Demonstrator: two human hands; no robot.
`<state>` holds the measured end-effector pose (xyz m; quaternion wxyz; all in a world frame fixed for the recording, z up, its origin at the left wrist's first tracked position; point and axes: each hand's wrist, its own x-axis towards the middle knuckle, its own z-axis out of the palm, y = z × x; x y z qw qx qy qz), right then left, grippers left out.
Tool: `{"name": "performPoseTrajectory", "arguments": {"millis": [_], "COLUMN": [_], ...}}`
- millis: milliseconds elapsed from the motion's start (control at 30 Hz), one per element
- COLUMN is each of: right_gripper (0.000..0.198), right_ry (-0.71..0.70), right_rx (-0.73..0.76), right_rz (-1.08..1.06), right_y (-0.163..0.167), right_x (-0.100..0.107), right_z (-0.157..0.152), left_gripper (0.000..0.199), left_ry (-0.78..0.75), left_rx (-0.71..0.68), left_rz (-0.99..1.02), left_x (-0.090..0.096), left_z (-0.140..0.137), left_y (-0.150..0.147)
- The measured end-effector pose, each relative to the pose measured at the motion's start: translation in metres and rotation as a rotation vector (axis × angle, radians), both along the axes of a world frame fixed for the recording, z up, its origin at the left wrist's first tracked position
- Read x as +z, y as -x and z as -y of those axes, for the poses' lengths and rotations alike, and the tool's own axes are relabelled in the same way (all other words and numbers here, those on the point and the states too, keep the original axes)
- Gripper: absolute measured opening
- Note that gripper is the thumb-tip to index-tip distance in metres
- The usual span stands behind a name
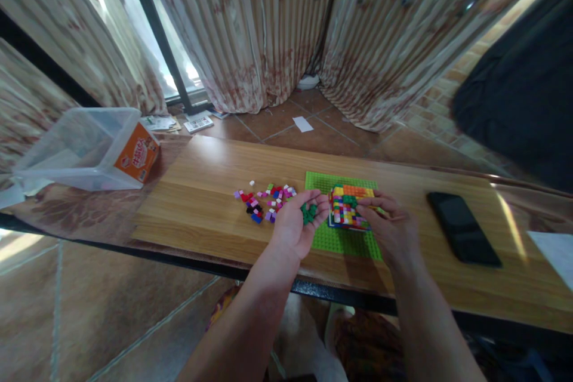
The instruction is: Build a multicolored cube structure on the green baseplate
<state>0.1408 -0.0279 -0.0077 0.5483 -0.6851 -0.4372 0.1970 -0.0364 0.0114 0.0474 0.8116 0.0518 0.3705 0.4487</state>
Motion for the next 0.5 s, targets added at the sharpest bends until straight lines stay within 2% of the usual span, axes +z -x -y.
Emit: {"name": "performPoseTrajectory", "arguments": {"millis": [133, 300, 400, 500], "right_gripper": [0.014, 0.017, 0.016, 0.013], "right_ry": [-0.002, 0.016, 0.02, -0.088], "right_rx": [-0.051, -0.063, -0.081, -0.104], "right_rz": [-0.052, 0.013, 0.108, 0.275], "right_y": [0.006, 0.005, 0.005, 0.012], "right_x": [0.003, -0.001, 0.003, 0.014], "right_z": [-0.001, 0.0, 0.004, 0.009], "left_gripper": [0.013, 0.015, 0.024, 0.035], "left_ry": [-0.006, 0.006, -0.001, -0.016], "left_rx": [-0.004, -0.02, -0.049, -0.082], "left_rz": [0.002, -0.009, 0.007, 0.034], "left_x": [-0.001, 0.001, 0.003, 0.005], "left_z": [0.0, 0.002, 0.003, 0.003], "left_y": [-0.001, -0.002, -0.002, -0.002]}}
